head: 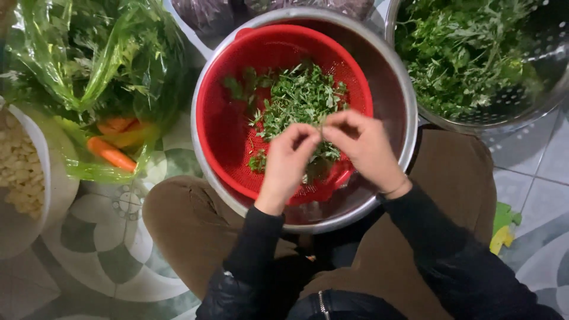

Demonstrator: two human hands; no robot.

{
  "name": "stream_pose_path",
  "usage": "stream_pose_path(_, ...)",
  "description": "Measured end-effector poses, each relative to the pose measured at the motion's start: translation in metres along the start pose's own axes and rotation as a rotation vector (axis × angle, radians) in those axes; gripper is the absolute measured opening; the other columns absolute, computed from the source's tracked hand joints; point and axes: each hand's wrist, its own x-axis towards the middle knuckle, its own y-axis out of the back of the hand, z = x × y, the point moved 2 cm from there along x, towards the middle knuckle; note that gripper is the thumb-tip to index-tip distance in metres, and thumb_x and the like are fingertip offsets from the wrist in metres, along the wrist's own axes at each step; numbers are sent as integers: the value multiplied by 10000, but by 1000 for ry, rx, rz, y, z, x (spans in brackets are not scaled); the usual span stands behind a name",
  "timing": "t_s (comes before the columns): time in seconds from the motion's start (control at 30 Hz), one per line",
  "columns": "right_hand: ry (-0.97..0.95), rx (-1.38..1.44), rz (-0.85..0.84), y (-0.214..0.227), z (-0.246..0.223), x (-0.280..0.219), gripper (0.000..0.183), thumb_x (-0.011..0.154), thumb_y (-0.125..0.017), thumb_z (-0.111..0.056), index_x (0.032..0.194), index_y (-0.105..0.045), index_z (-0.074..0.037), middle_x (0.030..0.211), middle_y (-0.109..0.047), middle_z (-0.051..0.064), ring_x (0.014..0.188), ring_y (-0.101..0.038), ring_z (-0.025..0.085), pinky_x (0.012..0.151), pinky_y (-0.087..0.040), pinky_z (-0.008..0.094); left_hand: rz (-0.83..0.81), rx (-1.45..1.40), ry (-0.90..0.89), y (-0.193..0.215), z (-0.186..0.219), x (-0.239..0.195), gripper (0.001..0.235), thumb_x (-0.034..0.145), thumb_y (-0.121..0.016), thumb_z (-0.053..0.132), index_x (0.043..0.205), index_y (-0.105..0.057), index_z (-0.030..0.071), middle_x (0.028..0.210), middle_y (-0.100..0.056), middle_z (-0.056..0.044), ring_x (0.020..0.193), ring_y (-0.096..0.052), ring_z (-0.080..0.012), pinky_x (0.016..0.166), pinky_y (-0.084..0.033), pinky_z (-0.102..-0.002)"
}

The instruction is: Picking mugwort leaves from their stems and placing them into a red colander while sitting on the floor.

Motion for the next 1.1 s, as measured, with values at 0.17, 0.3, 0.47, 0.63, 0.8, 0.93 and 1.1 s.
stream_pose_path(0.17,-121,-10,-136,14,12,-8,75,953,-755,-109,989,-790,-54,729,-743,61,751,-670,111,728,-561,287,6,273,-188,-9,37,-13,250,1043,-621,145,1249,-680,15,1231,-708,-231,1190,-686,-403,998,-540,-518)
stream_pose_path(0.3,-197,-97,-202,8,37,-15,61,931,-782,-149,906,-767,-95,616,-714,43,643,-642,84,632,-520,263,-33,790,-477,-9,9,-4,160,1056,-611,179,1136,-746,148,985,-739,-37,967,-729,-286,841,-561,-416)
stream_pose_path(0.47,-191,-110,-130,9,33,-13,19,923,-765,-126,930,-777,-114,641,-698,47,654,-593,116,651,-502,286,-4,810,-391,-16,18,-2,193,1080,-562,265,984,-705,178,855,-699,-22,857,-725,-285,763,-554,-417)
stream_pose_path(0.63,-128,133,-22,18,30,-10,40,963,-713,-69,947,-734,-40,663,-698,86,669,-606,109,623,-498,255,83,604,-131,-25,9,32,353,1137,-382,285,957,-640,126,814,-607,-73,789,-656,-278,779,-573,-407)
stream_pose_path(0.8,-220,344,190,43,49,-5,64,1009,-635,-113,1001,-651,-51,694,-651,52,617,-622,78,594,-502,212,14,1186,-255,-40,21,59,740,794,-946,197,1438,-606,65,1545,-368,-418,1437,-355,-630,982,-393,-861)
stream_pose_path(0.93,-249,483,271,55,63,1,52,1010,-635,-85,994,-646,-36,710,-674,130,627,-695,151,543,-543,249,181,1362,-378,-12,-20,70,282,820,-826,33,1090,-772,98,1318,-558,-276,1144,-627,-490,650,-638,-624)
stream_pose_path(1.1,-216,566,283,49,49,0,73,1005,-668,-65,973,-638,-7,682,-663,138,575,-676,151,540,-556,263,124,750,-318,61,6,40,480,638,-733,-102,1096,-740,39,1067,-612,-161,1045,-681,-445,918,-578,-525)
